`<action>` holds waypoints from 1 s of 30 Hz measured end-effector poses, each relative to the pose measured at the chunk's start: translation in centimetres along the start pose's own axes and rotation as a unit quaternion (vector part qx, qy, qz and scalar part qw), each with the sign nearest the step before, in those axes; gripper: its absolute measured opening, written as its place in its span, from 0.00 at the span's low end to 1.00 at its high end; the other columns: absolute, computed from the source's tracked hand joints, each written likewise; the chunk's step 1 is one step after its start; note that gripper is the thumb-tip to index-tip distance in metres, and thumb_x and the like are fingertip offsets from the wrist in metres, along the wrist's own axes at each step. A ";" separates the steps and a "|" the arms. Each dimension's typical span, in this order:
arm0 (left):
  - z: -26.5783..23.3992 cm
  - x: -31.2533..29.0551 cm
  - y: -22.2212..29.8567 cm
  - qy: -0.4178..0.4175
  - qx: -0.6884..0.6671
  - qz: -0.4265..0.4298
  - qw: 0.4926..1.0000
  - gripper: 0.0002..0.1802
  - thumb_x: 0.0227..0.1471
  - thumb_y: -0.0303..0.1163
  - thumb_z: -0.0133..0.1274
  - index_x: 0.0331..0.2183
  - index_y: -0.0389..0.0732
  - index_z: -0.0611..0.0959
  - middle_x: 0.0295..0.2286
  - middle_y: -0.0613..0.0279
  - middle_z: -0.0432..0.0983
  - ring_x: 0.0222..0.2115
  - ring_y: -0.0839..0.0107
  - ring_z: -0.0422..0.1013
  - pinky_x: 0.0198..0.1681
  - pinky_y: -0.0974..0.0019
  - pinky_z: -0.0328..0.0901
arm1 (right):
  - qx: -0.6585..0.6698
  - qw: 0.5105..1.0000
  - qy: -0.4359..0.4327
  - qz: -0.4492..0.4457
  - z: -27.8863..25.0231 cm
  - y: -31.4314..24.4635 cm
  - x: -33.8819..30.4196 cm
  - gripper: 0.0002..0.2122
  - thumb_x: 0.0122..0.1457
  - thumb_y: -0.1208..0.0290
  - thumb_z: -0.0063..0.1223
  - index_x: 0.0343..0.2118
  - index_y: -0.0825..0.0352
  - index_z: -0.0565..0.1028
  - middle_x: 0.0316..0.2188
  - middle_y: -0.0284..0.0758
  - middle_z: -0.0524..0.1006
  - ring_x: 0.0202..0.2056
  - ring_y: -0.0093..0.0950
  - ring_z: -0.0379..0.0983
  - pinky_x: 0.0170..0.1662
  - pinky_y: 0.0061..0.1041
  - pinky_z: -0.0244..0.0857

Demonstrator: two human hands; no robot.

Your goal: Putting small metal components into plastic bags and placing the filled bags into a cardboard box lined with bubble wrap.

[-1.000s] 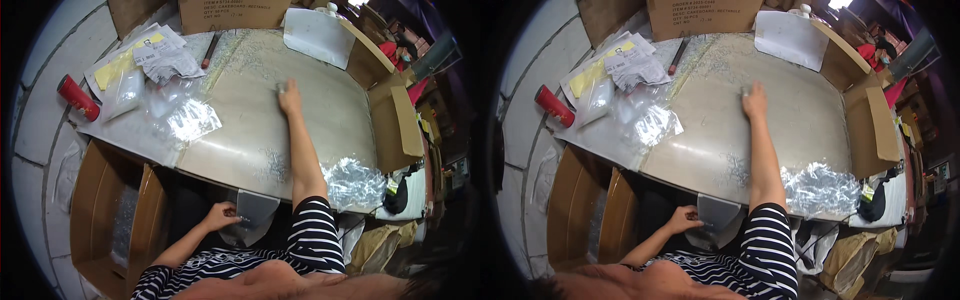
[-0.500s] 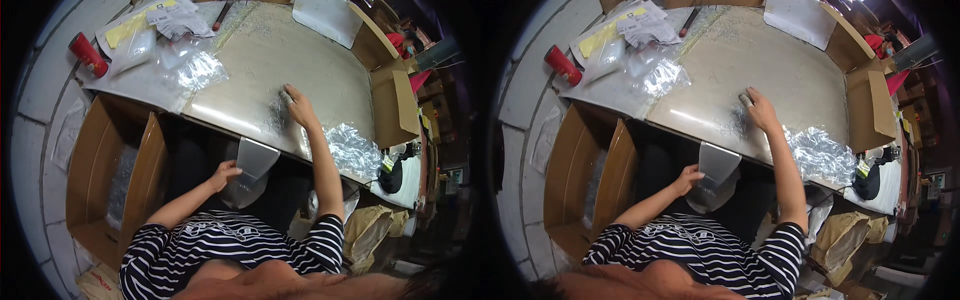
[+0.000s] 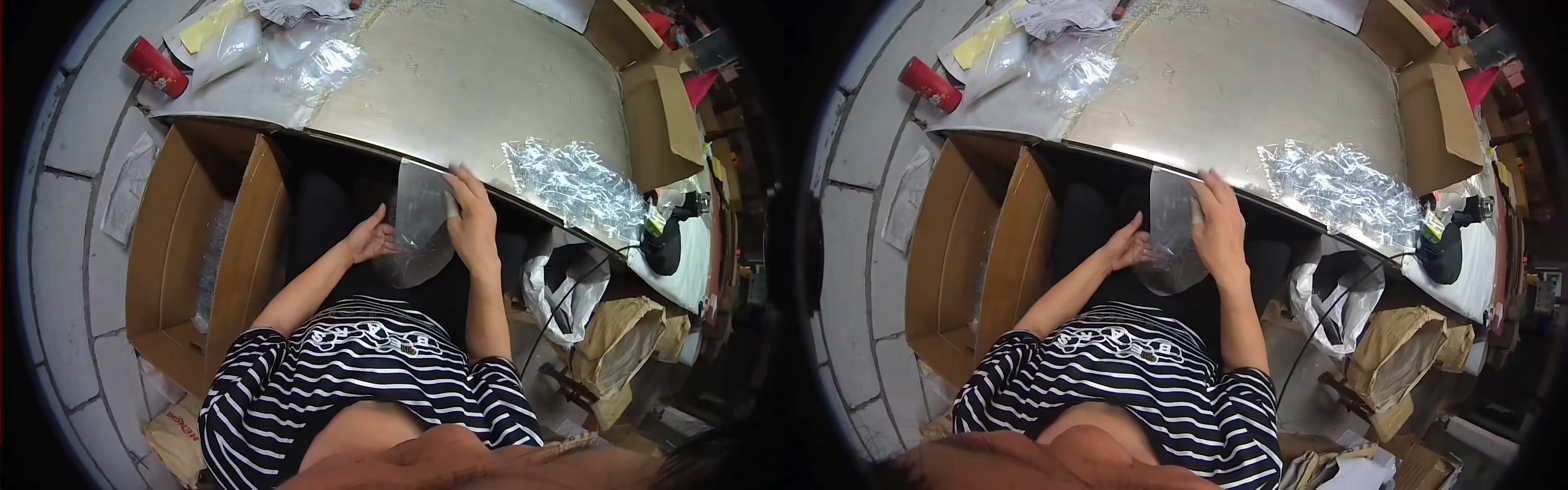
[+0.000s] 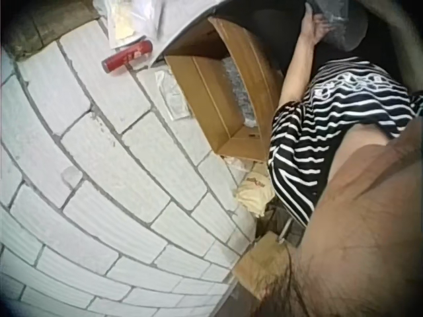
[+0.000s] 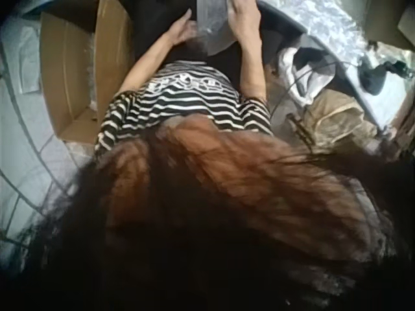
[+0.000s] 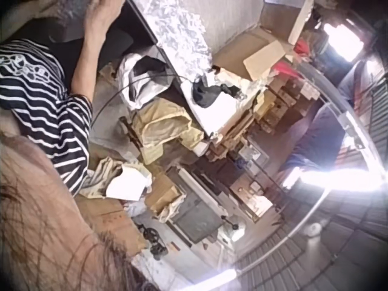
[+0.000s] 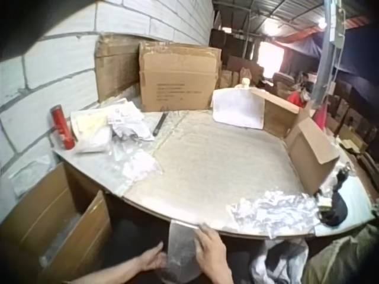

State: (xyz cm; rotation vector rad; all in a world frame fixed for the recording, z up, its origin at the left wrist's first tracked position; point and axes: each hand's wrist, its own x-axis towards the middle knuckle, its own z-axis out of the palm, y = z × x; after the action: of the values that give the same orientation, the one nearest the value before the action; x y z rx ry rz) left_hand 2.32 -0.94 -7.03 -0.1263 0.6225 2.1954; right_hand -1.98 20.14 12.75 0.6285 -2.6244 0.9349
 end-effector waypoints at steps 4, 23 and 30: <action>3.8 -0.3 -0.6 -0.017 0.034 0.039 0.999 0.30 0.54 0.35 0.58 0.55 0.33 0.69 0.49 0.50 0.73 0.49 0.62 0.72 0.54 0.56 0.66 | 0.139 0.986 -0.044 0.085 -0.3 1.5 -4.0 0.13 0.54 0.85 0.51 0.43 0.71 0.76 0.43 0.44 0.77 0.46 0.39 0.75 0.50 0.29 0.67; 5.5 -2.9 -0.9 0.125 0.231 0.039 0.964 0.17 0.60 0.38 0.52 0.44 0.34 0.82 0.34 0.64 0.79 0.33 0.75 0.75 0.34 0.71 0.73 | 0.141 0.971 -0.190 -0.007 2.5 -0.6 -5.0 0.14 0.48 0.76 0.57 0.41 0.70 0.77 0.32 0.46 0.79 0.34 0.45 0.76 0.41 0.35 0.70; 13.2 -3.2 8.1 0.115 0.291 0.286 0.906 0.21 0.64 0.40 0.44 0.45 0.32 0.80 0.41 0.56 0.79 0.41 0.68 0.76 0.44 0.64 0.72 | 0.174 0.976 0.033 0.130 0.0 1.4 0.4 0.05 0.48 0.81 0.56 0.30 0.70 0.77 0.26 0.42 0.78 0.30 0.38 0.77 0.36 0.31 0.69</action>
State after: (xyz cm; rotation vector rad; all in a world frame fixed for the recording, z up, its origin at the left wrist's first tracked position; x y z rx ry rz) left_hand -0.12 -1.24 8.61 0.1345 1.5864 2.4434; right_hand -3.01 20.96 12.19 0.3212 -2.5433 1.4879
